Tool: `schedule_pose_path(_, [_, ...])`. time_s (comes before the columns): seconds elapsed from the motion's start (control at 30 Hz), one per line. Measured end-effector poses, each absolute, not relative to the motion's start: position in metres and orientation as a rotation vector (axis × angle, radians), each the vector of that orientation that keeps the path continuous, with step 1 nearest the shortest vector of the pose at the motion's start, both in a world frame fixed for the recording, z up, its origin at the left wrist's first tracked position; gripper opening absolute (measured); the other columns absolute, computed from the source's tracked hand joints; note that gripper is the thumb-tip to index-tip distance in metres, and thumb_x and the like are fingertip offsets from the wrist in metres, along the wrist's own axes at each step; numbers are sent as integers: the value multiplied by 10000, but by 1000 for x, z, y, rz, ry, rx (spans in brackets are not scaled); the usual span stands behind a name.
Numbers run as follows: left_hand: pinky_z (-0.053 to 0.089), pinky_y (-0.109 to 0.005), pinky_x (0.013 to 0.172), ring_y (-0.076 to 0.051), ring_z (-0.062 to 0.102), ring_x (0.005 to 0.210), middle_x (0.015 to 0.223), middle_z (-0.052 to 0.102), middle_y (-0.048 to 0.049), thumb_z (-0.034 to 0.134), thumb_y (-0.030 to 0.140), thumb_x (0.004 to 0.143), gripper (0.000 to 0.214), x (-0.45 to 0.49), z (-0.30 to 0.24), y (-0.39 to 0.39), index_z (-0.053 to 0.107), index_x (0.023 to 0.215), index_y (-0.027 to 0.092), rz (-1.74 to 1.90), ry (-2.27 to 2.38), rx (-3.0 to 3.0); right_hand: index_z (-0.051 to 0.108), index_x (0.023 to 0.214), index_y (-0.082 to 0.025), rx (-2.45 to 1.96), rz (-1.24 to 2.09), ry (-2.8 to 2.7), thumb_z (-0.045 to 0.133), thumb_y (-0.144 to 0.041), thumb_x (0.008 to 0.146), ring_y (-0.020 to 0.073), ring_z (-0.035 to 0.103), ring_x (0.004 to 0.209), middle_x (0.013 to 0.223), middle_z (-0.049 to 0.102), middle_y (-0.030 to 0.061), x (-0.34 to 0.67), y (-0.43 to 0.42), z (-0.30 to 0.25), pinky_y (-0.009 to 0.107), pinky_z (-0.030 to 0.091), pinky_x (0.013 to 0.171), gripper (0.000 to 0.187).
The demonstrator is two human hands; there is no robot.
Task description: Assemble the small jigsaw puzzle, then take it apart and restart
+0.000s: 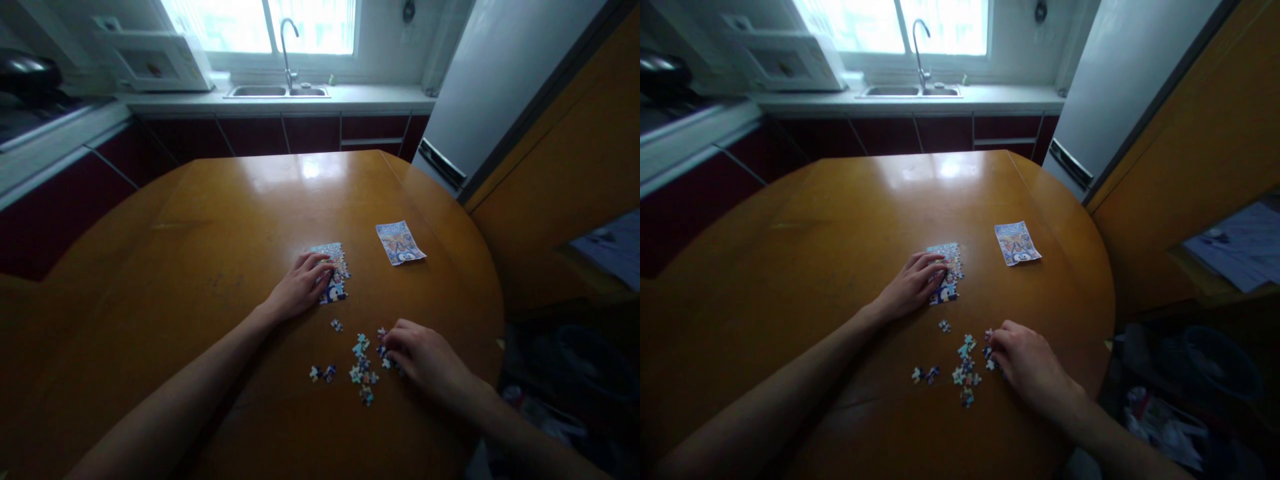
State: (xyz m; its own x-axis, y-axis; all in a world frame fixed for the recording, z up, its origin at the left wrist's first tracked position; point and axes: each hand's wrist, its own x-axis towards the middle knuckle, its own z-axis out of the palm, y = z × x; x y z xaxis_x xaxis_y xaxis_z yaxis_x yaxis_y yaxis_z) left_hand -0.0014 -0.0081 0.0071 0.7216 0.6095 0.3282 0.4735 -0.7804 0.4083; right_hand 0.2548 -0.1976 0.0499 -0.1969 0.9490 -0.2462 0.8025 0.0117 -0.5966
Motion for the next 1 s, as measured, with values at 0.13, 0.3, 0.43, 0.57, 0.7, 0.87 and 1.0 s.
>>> schedule_pose_path(0.13, [395,-525,1154,-262,445,1308,1356,578,-71,466,293,1044,269,-1,8,-8,627,1257,274,650,852,2629,659,867,-208,-1935,850,-2053,631,-133,892,206,628,843,937,668,50,244,-199,51,328,464,760,83])
schedule_pose_path(0.3, [388,-515,1160,-261,435,1318,1367,567,-74,461,304,1049,263,-2,4,-7,631,1245,262,643,864,2651,592,869,-195,-1941,798,-2074,597,-84,874,207,604,841,959,642,61,239,-198,49,333,459,750,111])
schedule_pose_path(0.43, [390,-510,1159,-255,434,1315,1368,564,-75,451,307,1054,272,-2,5,-8,624,1258,259,638,859,2656,547,843,-198,-1889,819,-2034,584,-65,845,196,586,821,944,635,61,241,-199,47,325,450,739,138])
schedule_pose_path(0.57, [389,-522,1159,-258,435,1316,1367,567,-70,458,296,1050,267,-1,6,-9,628,1253,266,649,854,2638,543,802,-209,-1744,1077,-1914,577,-110,871,177,582,753,832,648,27,244,-199,54,296,435,672,125])
schedule_pose_path(0.7, [389,-524,1159,-265,439,1321,1366,573,-78,471,294,1043,268,-1,6,-8,635,1253,264,649,862,2630,643,979,-206,-1598,1241,-1702,594,-189,902,170,614,755,858,682,24,248,-186,61,290,476,689,93])
schedule_pose_path(0.87, [389,-535,1158,-267,451,1308,1357,582,-71,479,300,1039,268,-1,6,-9,643,1251,280,666,861,2611,678,895,-192,-1495,1149,-1562,611,-258,895,175,633,764,833,687,36,250,-144,64,305,504,706,95])
schedule_pose_path(1.0, [395,-524,1156,-266,449,1308,1353,582,-71,484,292,1037,262,-1,7,-9,639,1247,273,665,857,2623,648,872,-188,-1326,1290,-1408,622,-274,886,177,671,813,858,717,53,242,-105,64,321,533,753,90])
